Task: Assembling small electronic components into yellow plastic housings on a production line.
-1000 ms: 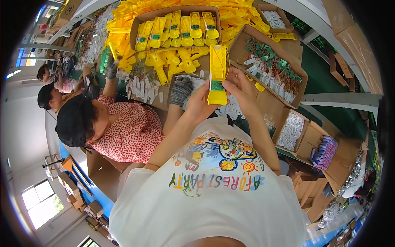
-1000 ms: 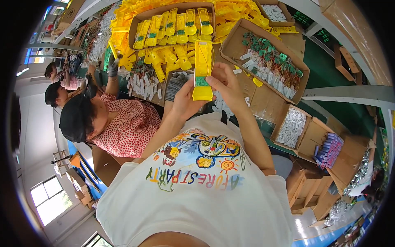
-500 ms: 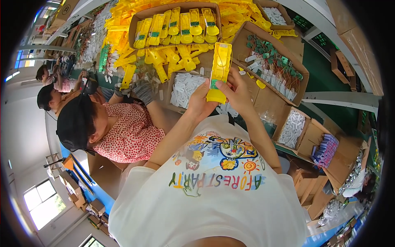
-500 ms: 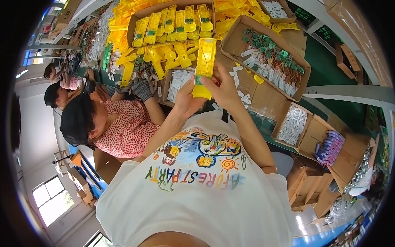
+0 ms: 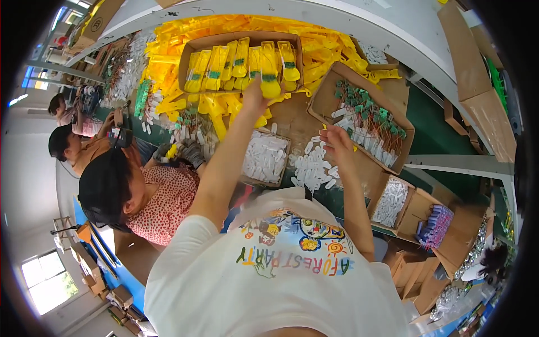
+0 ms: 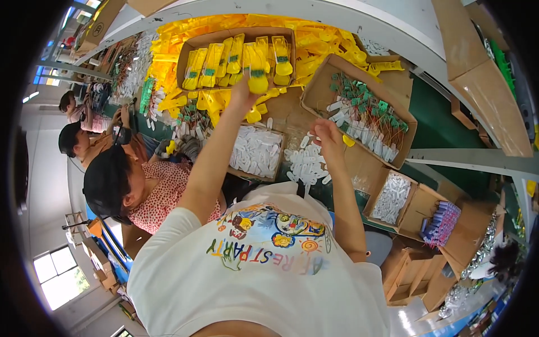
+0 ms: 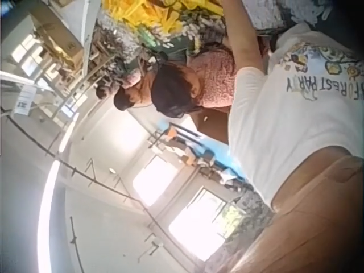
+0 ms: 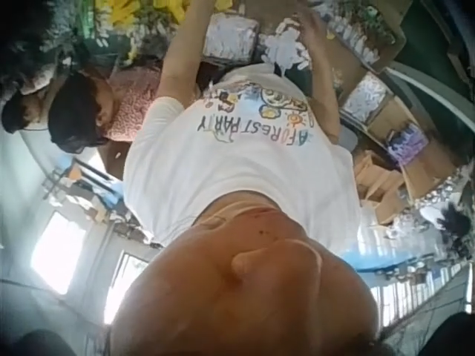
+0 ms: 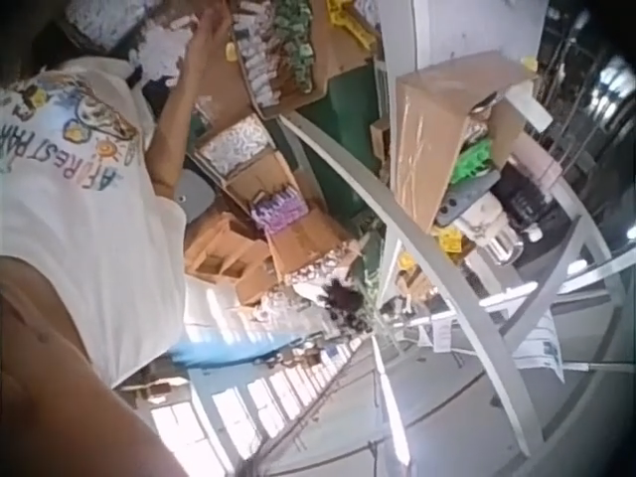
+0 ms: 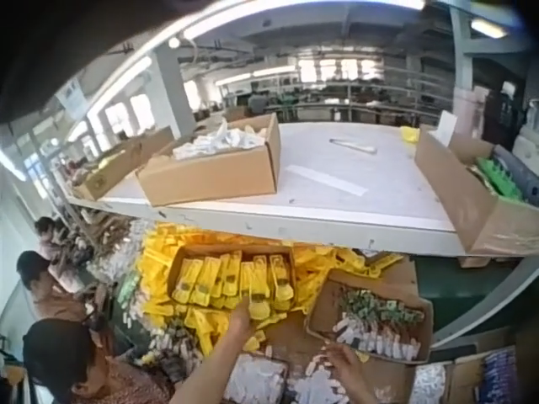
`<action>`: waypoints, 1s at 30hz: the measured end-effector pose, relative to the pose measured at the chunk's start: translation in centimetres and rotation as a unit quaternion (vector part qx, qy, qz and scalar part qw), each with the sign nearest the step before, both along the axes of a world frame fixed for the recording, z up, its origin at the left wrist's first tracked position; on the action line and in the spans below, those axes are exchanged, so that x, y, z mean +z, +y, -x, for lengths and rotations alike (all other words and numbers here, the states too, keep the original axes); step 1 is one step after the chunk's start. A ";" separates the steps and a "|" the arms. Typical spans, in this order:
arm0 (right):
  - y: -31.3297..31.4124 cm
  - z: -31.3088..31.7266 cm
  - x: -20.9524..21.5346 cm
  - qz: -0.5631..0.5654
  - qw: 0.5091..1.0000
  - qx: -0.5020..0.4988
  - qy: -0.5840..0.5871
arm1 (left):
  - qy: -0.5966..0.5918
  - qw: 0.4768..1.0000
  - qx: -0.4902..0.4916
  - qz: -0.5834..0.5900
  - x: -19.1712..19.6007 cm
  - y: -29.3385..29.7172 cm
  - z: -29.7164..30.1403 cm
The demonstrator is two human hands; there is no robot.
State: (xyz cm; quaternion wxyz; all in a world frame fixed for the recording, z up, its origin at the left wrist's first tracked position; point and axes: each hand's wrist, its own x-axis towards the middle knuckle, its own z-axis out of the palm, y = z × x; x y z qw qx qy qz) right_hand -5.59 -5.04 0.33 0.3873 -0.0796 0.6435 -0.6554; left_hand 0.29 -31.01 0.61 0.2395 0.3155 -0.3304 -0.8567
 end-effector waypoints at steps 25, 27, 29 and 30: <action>-15.0 21.5 0.0 -0.225 0.713 0.043 0.663 | -0.166 0.870 -0.172 0.432 -1.7 10.9 -4.4; -9.1 16.2 4.7 -0.264 0.725 0.073 0.633 | -0.126 0.781 -0.112 0.601 0.4 10.3 -4.2; -7.1 11.0 8.5 -0.229 0.768 0.129 0.584 | -0.149 0.722 -0.001 0.676 4.1 10.7 -3.9; -4.8 8.2 9.3 -0.187 0.804 0.161 0.542 | -0.153 0.730 -0.017 0.666 5.2 11.4 -4.5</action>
